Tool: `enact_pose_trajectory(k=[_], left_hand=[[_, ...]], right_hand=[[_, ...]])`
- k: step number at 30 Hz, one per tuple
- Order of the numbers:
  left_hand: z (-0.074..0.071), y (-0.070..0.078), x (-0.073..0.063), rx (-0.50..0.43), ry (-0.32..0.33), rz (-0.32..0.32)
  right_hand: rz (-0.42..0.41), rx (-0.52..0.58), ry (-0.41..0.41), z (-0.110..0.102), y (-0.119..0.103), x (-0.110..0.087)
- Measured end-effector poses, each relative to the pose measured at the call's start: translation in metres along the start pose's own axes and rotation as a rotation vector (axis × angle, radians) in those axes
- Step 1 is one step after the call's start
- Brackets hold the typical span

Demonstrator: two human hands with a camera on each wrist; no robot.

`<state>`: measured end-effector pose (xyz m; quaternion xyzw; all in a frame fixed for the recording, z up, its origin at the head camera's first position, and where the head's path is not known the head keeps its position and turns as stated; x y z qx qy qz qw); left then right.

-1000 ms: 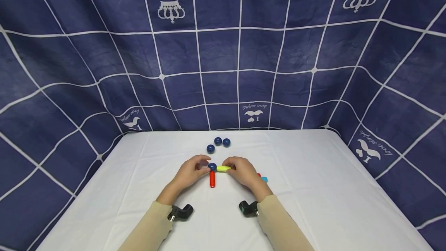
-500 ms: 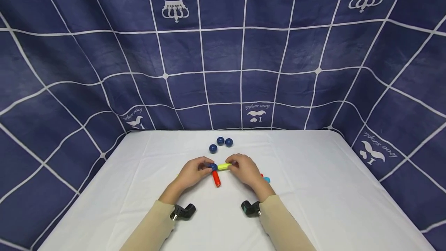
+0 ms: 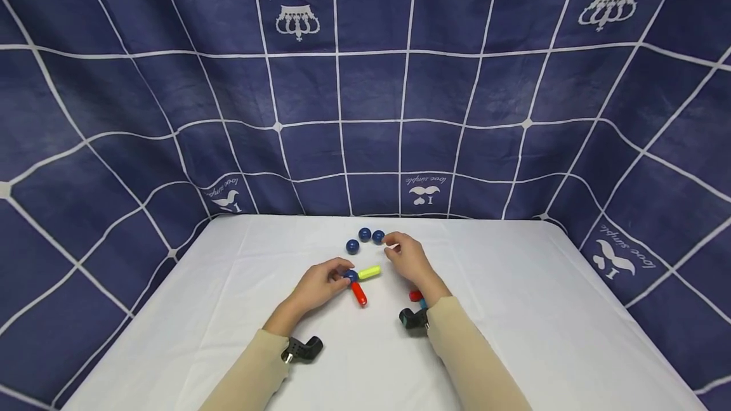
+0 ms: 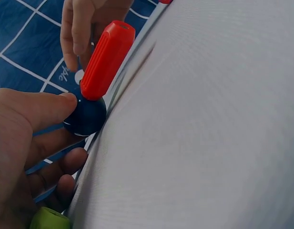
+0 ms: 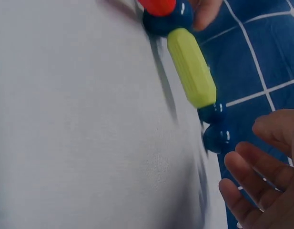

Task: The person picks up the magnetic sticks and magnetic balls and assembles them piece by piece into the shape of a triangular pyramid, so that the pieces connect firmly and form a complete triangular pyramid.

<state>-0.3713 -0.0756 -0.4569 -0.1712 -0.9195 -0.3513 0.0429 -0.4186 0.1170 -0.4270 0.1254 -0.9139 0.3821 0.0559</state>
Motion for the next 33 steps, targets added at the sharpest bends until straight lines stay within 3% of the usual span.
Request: enact_pose_trajectory(k=[8,19,33], left_hand=[[-0.003,0.002,0.001,0.014,0.008,0.023],[-0.003,-0.001,0.002,-0.014,0.012,0.004],[-0.002,-0.002,0.002,-0.019,0.004,-0.010]], right_hand=[[0.028,0.002,-0.057,0.009,0.011,0.026],[0.046,-0.070,-0.165,0.028,0.008,0.041],[0.039,-0.086,-0.107,0.026,0.014,0.040]])
Point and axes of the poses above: each hand's wrist, its own x-axis towards the middle knuckle, its own z-axis out of the palm, y = z × x, the point moved 10 cm from there along x, towards the middle knuckle, and after that the axes turned 1 degree about x, right-handed, at the moved point
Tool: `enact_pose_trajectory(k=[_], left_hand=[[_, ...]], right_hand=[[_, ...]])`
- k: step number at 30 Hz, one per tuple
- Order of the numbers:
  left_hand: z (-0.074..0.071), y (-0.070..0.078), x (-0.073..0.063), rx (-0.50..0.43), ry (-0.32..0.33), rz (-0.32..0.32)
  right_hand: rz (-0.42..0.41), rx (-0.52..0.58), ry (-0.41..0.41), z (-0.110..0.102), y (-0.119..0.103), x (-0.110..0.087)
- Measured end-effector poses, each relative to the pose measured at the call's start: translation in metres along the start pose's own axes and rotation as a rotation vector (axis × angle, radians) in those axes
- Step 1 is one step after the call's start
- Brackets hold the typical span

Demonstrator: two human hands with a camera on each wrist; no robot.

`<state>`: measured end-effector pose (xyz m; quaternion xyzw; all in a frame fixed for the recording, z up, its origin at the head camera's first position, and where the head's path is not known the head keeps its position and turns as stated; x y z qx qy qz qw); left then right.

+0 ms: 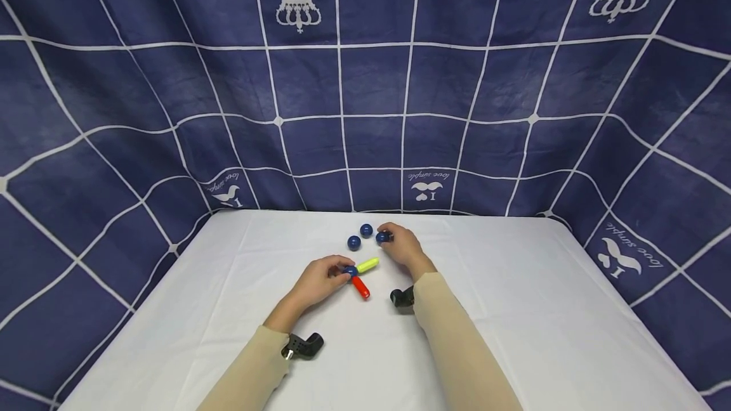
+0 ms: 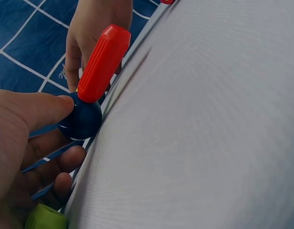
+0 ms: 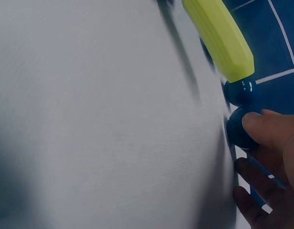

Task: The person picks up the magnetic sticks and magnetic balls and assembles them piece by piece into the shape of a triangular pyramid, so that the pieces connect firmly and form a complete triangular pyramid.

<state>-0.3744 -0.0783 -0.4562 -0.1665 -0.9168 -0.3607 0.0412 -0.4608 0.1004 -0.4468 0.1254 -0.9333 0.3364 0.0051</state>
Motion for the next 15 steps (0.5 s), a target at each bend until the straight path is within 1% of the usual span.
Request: enact_pose_trajectory(k=[6,15], left_hand=[[0.000,0.001,0.000,0.000,0.007,0.003],[0.000,0.000,-0.001,0.000,0.017,0.013]], right_hand=[[0.019,0.021,0.025,-0.003,0.006,-0.005],[0.043,0.156,0.043,-0.006,0.012,-0.018]])
Point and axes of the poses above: each hand's wrist, its own x-axis towards the middle knuckle, its own z-axis out of the palm, y = z × x, the point moved 10 cm from there along x, towards the middle knuckle, and after that the axes turned 1 degree about x, right-handed, at the moved point
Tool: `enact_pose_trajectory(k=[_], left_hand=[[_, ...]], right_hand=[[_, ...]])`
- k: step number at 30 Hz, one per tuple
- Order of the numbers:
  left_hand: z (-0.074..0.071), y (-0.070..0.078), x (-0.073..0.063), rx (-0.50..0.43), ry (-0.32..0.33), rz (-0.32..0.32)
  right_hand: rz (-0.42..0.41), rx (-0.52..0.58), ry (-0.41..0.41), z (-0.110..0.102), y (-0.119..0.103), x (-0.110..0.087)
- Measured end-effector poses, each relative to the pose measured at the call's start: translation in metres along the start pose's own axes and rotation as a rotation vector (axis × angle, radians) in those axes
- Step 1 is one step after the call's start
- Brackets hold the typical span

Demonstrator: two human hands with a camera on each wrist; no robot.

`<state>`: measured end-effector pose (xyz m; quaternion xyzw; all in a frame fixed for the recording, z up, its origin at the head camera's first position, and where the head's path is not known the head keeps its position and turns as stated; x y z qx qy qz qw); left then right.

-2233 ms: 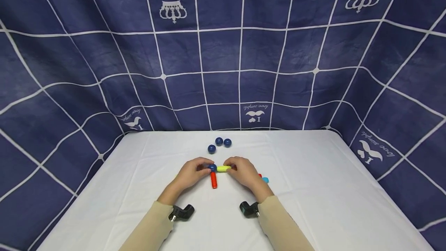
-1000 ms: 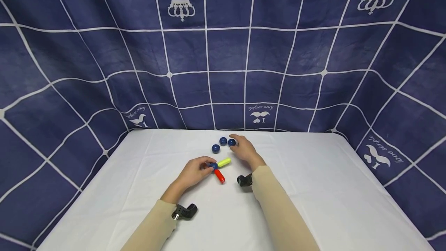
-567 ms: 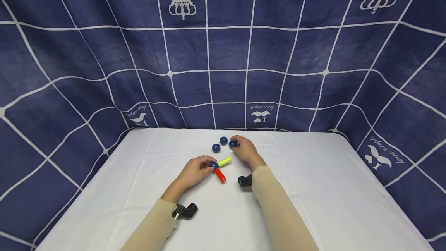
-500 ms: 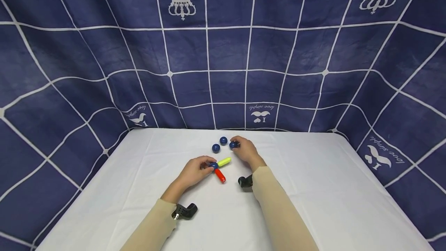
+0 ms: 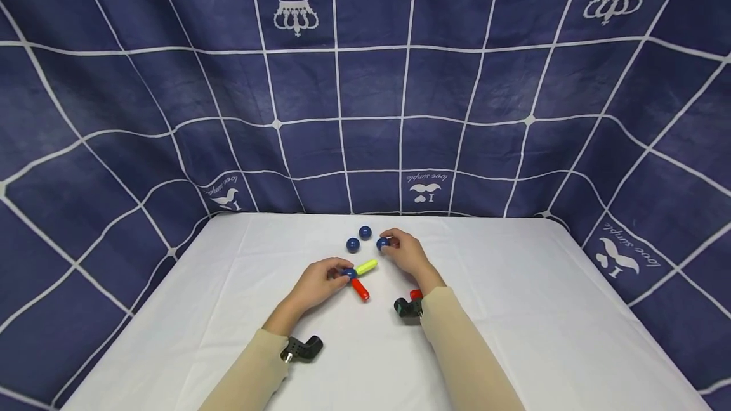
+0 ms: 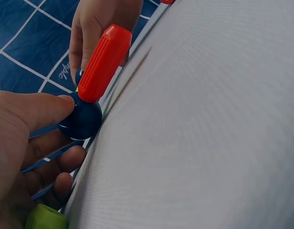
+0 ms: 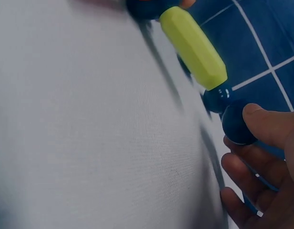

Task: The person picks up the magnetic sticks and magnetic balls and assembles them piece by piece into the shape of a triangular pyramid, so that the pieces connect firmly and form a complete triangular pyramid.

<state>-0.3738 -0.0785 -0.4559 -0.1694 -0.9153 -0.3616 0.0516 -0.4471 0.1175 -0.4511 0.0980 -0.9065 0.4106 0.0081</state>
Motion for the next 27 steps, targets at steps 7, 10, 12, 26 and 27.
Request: enact_pose_trajectory(k=[7,10,12,26,27], left_hand=[[0.000,-0.002,0.000,-0.007,0.002,-0.009],[0.001,-0.002,0.000,-0.013,-0.004,-0.018],[0.000,-0.001,-0.001,-0.017,-0.002,-0.023],[0.000,0.001,-0.003,-0.036,0.001,-0.018],[0.000,0.001,-0.002,-0.038,0.001,-0.017]], right_hand=[[0.056,0.086,0.017,-0.006,0.004,-0.019],[0.080,0.105,0.007,-0.004,0.006,-0.026],[0.082,0.109,0.004,-0.002,0.005,-0.029],[0.034,0.104,0.005,0.006,0.001,-0.036],[0.024,0.099,0.006,0.005,0.000,-0.036]])
Point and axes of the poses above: each hand's wrist, its own x-axis towards the middle knuckle, its own z-axis out of the palm, y = z × x, the point moved 10 cm from there along x, towards the middle knuckle, and after that the axes turned 1 degree about x, right-handed, at the moved point
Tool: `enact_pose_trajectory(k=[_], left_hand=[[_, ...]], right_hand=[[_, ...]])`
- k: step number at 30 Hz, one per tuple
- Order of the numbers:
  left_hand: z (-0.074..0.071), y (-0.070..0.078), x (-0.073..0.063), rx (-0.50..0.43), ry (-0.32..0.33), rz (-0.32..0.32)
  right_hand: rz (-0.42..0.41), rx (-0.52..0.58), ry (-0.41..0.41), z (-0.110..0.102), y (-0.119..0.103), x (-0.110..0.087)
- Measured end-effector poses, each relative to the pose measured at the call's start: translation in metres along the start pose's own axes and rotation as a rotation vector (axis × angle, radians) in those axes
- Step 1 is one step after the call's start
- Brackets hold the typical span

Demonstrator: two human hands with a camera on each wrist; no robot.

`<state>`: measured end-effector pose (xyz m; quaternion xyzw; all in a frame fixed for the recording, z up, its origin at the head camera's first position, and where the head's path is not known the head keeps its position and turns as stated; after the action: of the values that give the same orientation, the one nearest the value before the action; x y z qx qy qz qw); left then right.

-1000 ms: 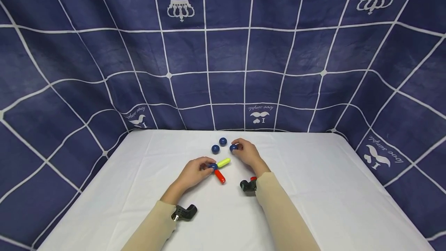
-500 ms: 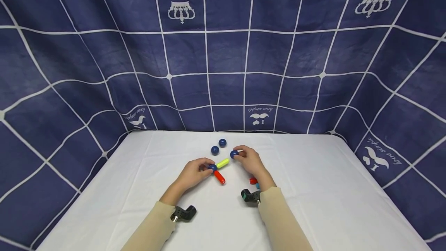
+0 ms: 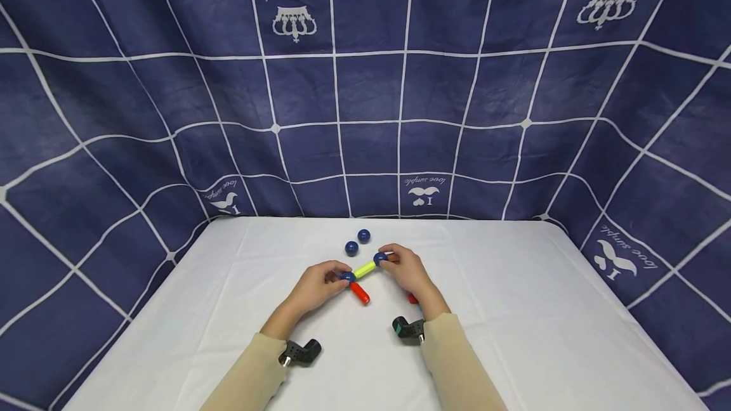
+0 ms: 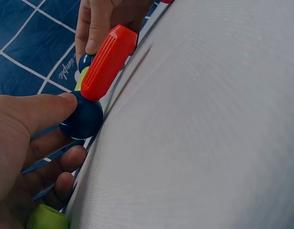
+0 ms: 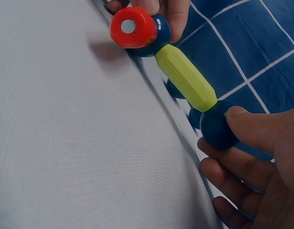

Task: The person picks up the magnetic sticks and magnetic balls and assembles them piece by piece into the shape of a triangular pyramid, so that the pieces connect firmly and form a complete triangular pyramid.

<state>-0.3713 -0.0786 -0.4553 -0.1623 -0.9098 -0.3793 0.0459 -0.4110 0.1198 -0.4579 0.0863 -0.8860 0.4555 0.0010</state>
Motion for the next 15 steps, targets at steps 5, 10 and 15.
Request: enact_pose_trajectory(k=[5,10,15], left_hand=[[-0.0007,0.0005,0.0004,-0.002,0.003,0.004],[0.0000,0.0009,-0.0006,0.019,-0.006,0.009],[0.0010,0.0014,-0.0006,0.040,-0.007,0.023]], right_hand=[[-0.012,-0.002,-0.006,0.0008,-0.0011,-0.0005],[-0.015,-0.017,-0.039,0.0032,-0.0008,-0.0022],[-0.026,-0.034,-0.040,0.0025,-0.0012,-0.0043]])
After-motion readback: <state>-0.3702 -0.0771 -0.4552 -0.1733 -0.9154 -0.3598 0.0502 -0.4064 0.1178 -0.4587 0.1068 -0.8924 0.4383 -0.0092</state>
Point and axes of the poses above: each hand's wrist, its own x-axis towards the middle knuckle, its own z-axis out of the palm, y = z × x, the point moved 10 cm from there along x, towards the middle knuckle, and after that the axes turned 1 degree about x, right-handed, at the moved point
